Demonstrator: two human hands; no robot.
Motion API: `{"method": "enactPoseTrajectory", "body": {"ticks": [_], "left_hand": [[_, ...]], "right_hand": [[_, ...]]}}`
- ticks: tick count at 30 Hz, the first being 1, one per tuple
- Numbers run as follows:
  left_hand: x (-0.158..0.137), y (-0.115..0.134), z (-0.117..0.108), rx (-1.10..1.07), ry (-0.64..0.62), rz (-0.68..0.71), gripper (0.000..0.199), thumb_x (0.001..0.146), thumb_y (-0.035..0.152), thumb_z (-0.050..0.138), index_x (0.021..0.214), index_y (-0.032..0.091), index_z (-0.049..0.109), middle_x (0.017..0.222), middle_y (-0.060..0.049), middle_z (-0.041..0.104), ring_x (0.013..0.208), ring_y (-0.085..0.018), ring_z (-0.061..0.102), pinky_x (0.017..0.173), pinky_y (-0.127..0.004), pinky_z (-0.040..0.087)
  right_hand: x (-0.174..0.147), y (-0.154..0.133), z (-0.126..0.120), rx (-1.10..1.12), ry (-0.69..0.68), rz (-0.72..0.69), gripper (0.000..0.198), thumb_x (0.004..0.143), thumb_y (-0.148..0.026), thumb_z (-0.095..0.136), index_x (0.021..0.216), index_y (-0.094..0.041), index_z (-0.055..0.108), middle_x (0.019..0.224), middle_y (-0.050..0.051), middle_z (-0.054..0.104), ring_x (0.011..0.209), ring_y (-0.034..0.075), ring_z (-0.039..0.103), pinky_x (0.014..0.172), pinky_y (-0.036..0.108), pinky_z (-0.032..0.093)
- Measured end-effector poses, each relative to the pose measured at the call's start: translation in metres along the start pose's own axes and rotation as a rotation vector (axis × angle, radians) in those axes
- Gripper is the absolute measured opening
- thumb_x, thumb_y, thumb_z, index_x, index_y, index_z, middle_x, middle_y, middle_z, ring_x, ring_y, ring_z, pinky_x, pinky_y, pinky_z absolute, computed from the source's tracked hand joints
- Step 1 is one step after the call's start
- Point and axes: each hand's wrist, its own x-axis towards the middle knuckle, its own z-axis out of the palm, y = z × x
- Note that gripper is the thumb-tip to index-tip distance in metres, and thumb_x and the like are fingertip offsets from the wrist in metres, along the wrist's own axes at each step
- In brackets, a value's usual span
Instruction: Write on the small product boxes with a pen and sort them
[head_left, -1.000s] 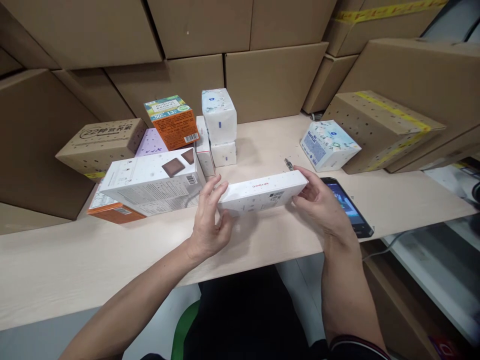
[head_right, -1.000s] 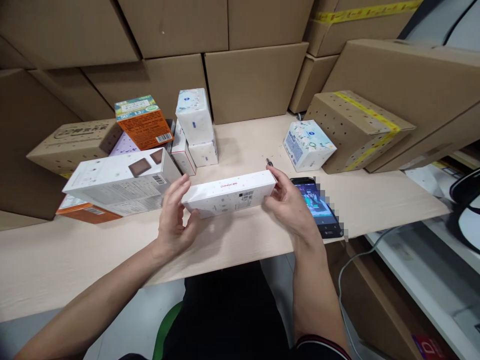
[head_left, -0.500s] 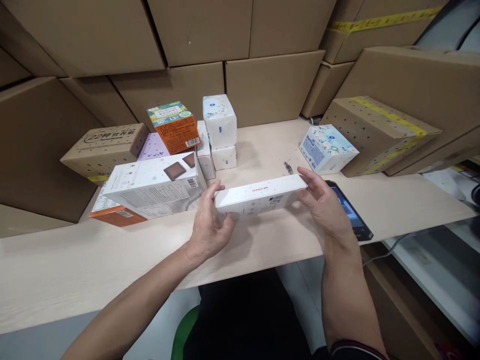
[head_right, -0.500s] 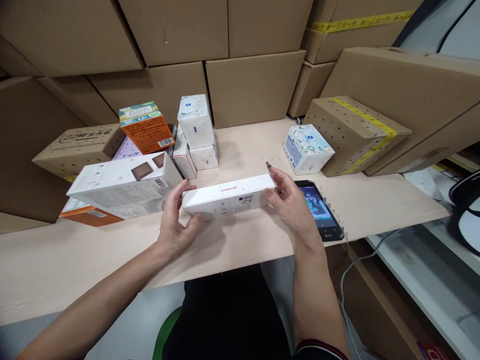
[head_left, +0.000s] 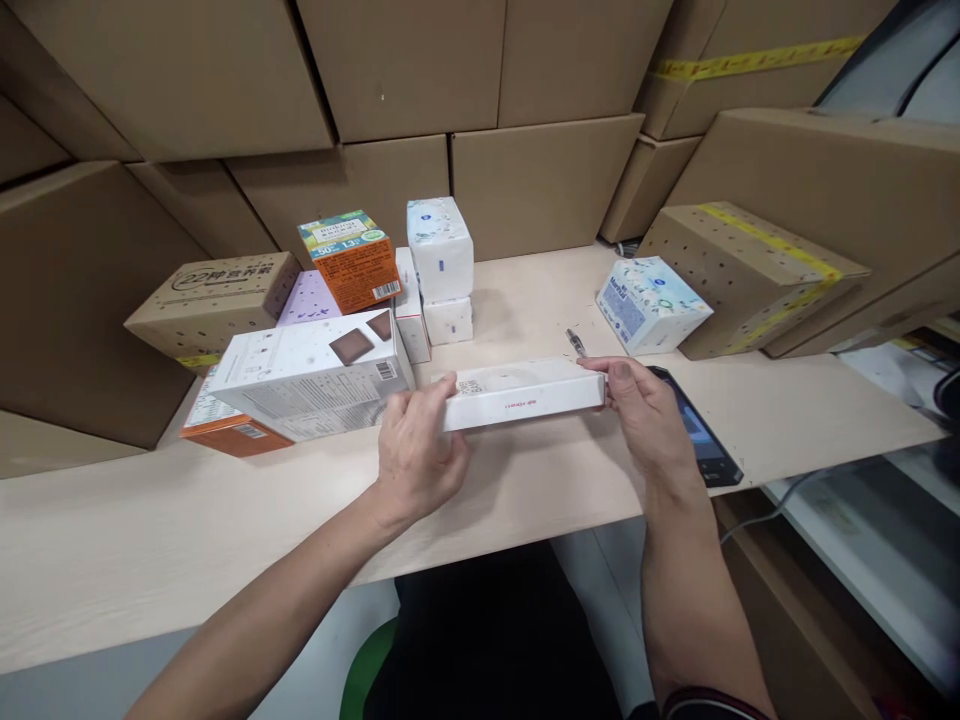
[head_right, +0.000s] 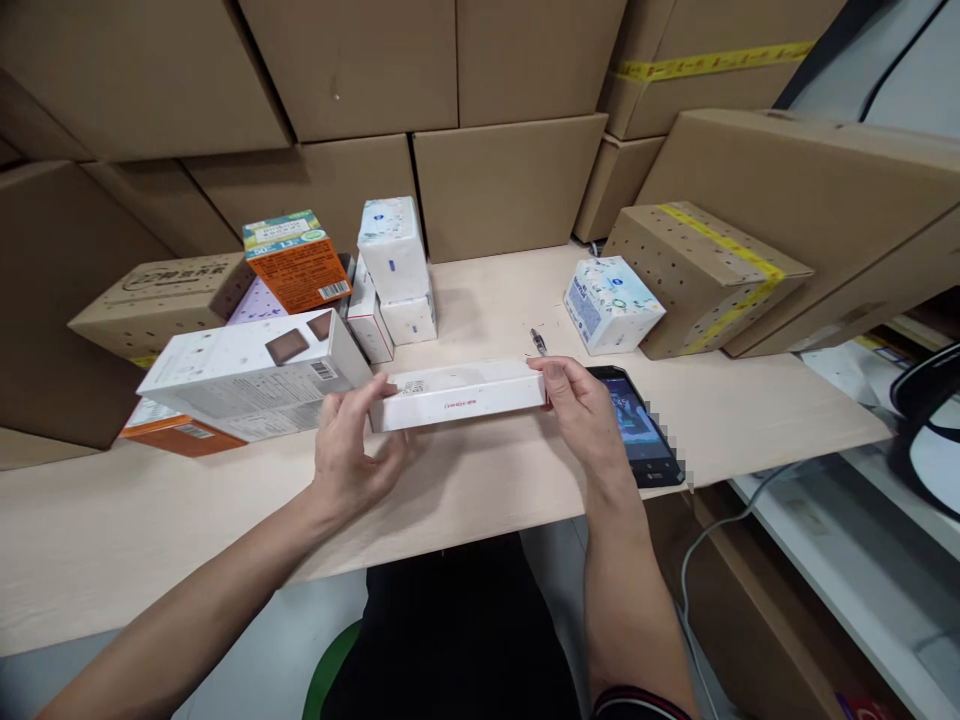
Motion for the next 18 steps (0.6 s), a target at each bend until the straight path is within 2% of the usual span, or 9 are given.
{"method": "enactPoseTrajectory", "body": {"ticks": [4,8,11,14,16,18], "left_hand": [[-0.002,-0.001,0.001,0.092,-0.092,0.078,0.061,0.069,0.008,0.058,0.128,0.021,0.052,0.114,-0.010,0.066,0.088,-0.026,0.054,0.073,-0.040,0.044],[-0.006,0.001,0.002,0.204,-0.138,0.142,0.051,0.071,0.010,0.058,0.120,0.022,0.057,0.109,-0.010,0.067,0.081,-0.026,0.050,0.066,-0.039,0.042],[-0.008,0.006,0.002,0.290,-0.157,0.212,0.044,0.074,0.011,0.057,0.118,0.020,0.058,0.108,-0.010,0.068,0.077,-0.025,0.049,0.061,-0.038,0.037],[-0.010,0.012,0.001,0.351,-0.189,0.265,0.038,0.077,0.010,0.056,0.113,0.019,0.059,0.106,-0.011,0.067,0.074,-0.024,0.047,0.059,-0.038,0.033],[-0.010,0.015,-0.001,0.356,-0.231,0.276,0.033,0.077,0.010,0.056,0.109,0.019,0.061,0.102,-0.012,0.066,0.074,-0.024,0.047,0.058,-0.038,0.032],[-0.011,0.018,-0.002,0.344,-0.276,0.276,0.027,0.077,0.011,0.055,0.103,0.019,0.062,0.095,-0.012,0.064,0.073,-0.024,0.047,0.058,-0.038,0.032]], "right_hand": [[0.000,-0.001,0.002,-0.160,0.038,-0.001,0.044,0.093,-0.061,0.049,0.091,-0.023,0.071,0.095,0.004,0.072,0.077,0.018,0.060,0.064,0.029,0.042],[0.000,-0.002,0.003,-0.236,0.041,0.036,0.045,0.091,-0.061,0.052,0.085,-0.020,0.070,0.069,0.001,0.066,0.059,0.016,0.054,0.055,0.028,0.038],[0.006,-0.003,-0.004,-0.326,0.118,0.036,0.041,0.089,-0.057,0.053,0.080,-0.020,0.070,0.057,-0.001,0.059,0.054,0.017,0.052,0.057,0.029,0.039],[0.023,-0.002,-0.010,-0.588,0.207,-0.032,0.032,0.087,-0.047,0.055,0.082,-0.020,0.072,0.068,0.005,0.067,0.068,0.023,0.061,0.067,0.034,0.045],[0.038,0.000,-0.010,-0.808,0.155,-0.026,0.028,0.085,-0.042,0.057,0.081,-0.019,0.073,0.076,0.011,0.071,0.078,0.027,0.065,0.072,0.038,0.047],[0.052,0.003,-0.004,-0.961,0.061,0.028,0.022,0.080,-0.037,0.063,0.074,-0.018,0.072,0.073,0.015,0.070,0.078,0.029,0.067,0.071,0.039,0.048]]}}
